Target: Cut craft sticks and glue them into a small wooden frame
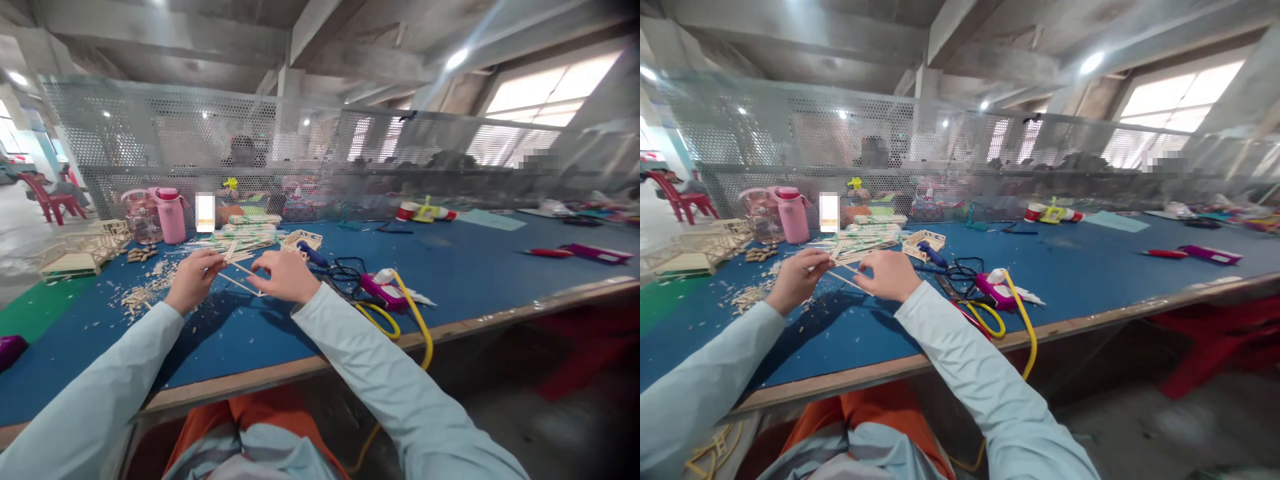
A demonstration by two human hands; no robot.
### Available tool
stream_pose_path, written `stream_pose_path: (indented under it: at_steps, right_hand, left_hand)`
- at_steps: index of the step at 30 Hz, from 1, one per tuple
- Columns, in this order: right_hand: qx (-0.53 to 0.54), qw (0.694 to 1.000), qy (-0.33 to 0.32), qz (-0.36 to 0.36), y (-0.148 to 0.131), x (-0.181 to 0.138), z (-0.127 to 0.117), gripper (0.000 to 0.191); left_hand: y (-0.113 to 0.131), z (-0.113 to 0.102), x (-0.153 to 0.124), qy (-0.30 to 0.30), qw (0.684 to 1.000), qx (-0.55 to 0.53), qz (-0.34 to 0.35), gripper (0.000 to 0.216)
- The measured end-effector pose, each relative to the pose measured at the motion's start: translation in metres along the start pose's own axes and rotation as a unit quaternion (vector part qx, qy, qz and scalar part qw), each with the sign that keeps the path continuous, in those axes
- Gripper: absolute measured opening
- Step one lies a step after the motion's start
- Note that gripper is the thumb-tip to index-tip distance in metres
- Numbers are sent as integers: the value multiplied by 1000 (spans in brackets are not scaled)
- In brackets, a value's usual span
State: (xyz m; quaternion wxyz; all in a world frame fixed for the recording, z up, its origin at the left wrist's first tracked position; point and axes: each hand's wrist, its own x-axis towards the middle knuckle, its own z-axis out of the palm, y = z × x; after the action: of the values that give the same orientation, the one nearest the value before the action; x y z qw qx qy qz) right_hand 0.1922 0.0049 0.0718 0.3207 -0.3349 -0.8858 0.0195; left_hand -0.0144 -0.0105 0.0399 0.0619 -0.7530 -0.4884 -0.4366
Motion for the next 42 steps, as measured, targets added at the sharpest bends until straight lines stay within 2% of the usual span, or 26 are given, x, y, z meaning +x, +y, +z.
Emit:
stream_pose_path:
  at_steps: [3, 5, 6, 7, 8, 11, 13, 15, 16, 17, 18, 20, 22, 23, 25, 27, 29, 31, 33, 35, 38, 42]
  right_hand:
    - [7, 999, -17, 31, -6, 4, 1, 20]
    - [92, 992, 0, 90, 0, 7, 4, 23]
    - [160, 978, 7, 137, 4, 8, 6, 23]
    - [238, 952, 12, 193, 7, 8, 9, 22]
    - [320, 914, 16, 250, 10, 8, 13, 21]
    - [525, 761, 24, 380, 11, 2, 30, 17]
    - [592, 679, 13, 433, 6, -5, 42, 19]
    - [611, 633, -28, 475, 1, -15, 49, 22]
    - [607, 628, -56, 484, -1, -20, 48, 21]
    - [598, 637, -79, 480, -2, -24, 45, 17]
    - [585, 659, -90, 463, 0, -27, 40, 13]
    - [542, 740, -63, 395, 8, -29, 22, 7]
    - [464, 824, 37, 322, 25, -22, 2, 8]
    - [424, 848, 95, 302, 36, -17, -7, 8]
    - [369, 866, 170, 291, 58, -3, -19, 10]
    - [311, 885, 156, 310, 76, 10, -21, 13]
    - [225, 923, 86, 300, 85, 16, -14, 11]
    - [140, 957, 7, 254, 87, 16, -1, 16]
    - [78, 975, -49, 203, 83, 11, 13, 22]
    - [44, 979, -78, 183, 78, 6, 24, 23]
    - [30, 976, -84, 198, 75, 3, 32, 22]
    - [37, 973, -69, 219, 78, 5, 37, 24]
  left_hand:
    - [11, -8, 20, 11, 999, 27, 37, 27]
    - [18, -16, 33, 18, 998, 41, 53, 28]
    - [21, -20, 38, 28, 997, 43, 58, 32]
    - [23, -24, 42, 42, 996, 45, 57, 33]
    - [24, -27, 43, 57, 996, 45, 49, 33]
    - [16, -27, 36, 75, 996, 39, -3, 31]
    - [5, -20, 27, 42, 998, 36, -39, 31]
    - [-8, -12, 18, 5, 995, 39, -87, 30]
    - [-14, -8, 14, -8, 992, 42, -115, 31]
    - [-20, -6, 11, -14, 989, 46, -141, 31]
    - [-24, -5, 8, -27, 985, 49, -163, 32]
    - [-29, -5, 3, -66, 979, 54, -186, 36]
    - [-29, -7, -2, -136, 973, 56, -179, 42]
    - [-27, -7, -4, -176, 968, 55, -169, 44]
    - [-22, -4, -7, -239, 958, 60, -148, 46]
    - [-16, 2, -10, -261, 953, 74, -134, 45]
    - [-10, 9, -11, -254, 953, 93, -133, 44]
    - [-6, 12, -12, -243, 952, 114, -145, 43]
    - [-3, 12, -12, -241, 952, 122, -141, 43]
    - [-3, 9, -14, -264, 955, 98, -98, 41]
    - [-3, 10, -17, -315, 947, 54, -22, 37]
    - [1, 21, -22, -344, 937, 62, 18, 30]
